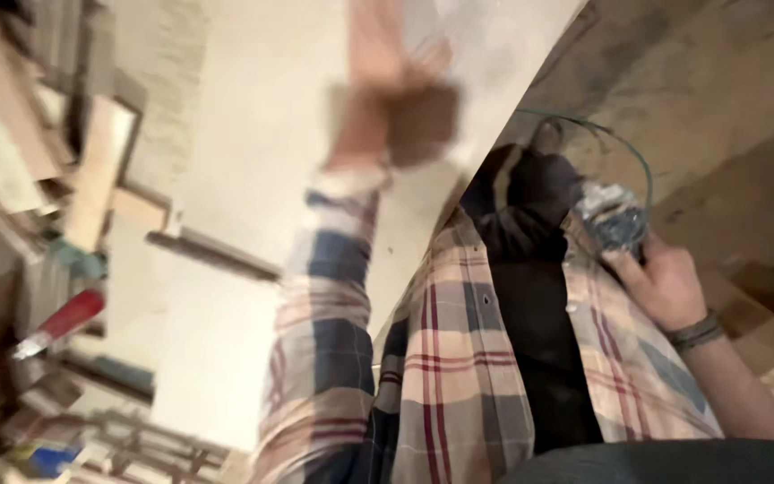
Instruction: The person uses a pneumatic nail gun to fasten narrow wooden strips and a large flat board onto furniture frames in a workshop. They position each strip against the frame, drive nails along it, reposition the board, and hammer nails by hand where the nail gun cannot reach.
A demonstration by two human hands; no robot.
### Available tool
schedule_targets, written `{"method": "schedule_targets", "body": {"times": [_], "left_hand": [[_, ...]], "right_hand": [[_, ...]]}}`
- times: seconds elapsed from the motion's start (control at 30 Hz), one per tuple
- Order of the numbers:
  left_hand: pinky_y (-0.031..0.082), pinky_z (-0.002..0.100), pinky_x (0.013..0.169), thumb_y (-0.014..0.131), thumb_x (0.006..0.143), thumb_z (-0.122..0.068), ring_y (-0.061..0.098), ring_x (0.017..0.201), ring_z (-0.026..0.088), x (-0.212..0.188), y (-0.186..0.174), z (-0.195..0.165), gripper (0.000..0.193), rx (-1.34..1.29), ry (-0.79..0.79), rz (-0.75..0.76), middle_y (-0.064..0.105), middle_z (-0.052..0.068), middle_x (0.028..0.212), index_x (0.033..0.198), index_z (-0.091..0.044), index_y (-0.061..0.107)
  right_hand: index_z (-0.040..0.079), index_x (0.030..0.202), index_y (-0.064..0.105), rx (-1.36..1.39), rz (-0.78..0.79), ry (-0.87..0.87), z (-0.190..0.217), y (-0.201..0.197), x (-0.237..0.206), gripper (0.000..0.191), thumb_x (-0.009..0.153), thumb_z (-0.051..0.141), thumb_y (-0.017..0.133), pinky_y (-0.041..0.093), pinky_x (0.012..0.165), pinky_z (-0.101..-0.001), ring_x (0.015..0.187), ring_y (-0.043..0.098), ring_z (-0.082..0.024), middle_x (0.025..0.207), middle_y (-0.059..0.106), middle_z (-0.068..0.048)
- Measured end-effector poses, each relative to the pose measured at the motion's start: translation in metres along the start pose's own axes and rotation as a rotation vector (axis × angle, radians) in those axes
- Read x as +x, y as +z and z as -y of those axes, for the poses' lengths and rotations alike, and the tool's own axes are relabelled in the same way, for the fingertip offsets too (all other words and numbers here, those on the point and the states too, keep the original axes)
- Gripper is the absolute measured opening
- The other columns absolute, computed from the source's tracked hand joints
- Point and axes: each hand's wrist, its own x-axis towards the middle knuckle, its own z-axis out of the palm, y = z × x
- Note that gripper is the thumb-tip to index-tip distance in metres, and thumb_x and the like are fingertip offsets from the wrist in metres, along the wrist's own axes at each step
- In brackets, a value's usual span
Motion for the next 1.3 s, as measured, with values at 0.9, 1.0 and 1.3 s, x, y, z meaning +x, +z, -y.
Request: {"method": "schedule_targets", "body": {"times": [0.9,1.0,1.3], "left_hand": [[0.042,0.048,0.118,0.068,0.097,-0.025,0.053,0.14,0.034,-0.289,0.105,-0.149,0.046,0.118,-0.435,-0.627,0.058,0.016,0.146,0.139,-0.006,0.062],[0.039,0.047,0.12,0.064,0.09,-0.021,0.05,0.142,0.035,-0.291,0.098,-0.148,0.055,0.055,-0.416,-0.586,0.055,0.019,0.149,0.141,-0.001,0.057],[0.034,0.043,0.124,0.055,0.091,-0.012,0.047,0.147,0.029,-0.356,0.075,-0.155,0.057,-0.085,-0.478,-0.533,0.051,0.016,0.155,0.146,0.001,0.054]], "right_hand": [[-0.004,0.088,0.064,-0.009,0.252,-0.447,-0.016,-0.038,0.065,0.04,0.1,0.034,0.062,0.053,0.061,-0.0398,0.061,0.069,-0.027,0.067,0.067,-0.016],[-0.003,0.085,0.063,0.032,0.303,-0.481,0.035,-0.029,0.063,0.039,0.103,0.032,0.06,0.052,0.059,-0.036,0.059,0.067,-0.021,0.065,0.066,-0.012],[-0.001,0.077,0.065,0.048,0.387,-0.457,0.119,0.001,0.085,0.053,0.107,0.041,0.053,0.05,0.055,-0.0324,0.058,0.064,-0.015,0.063,0.064,-0.008]]}}
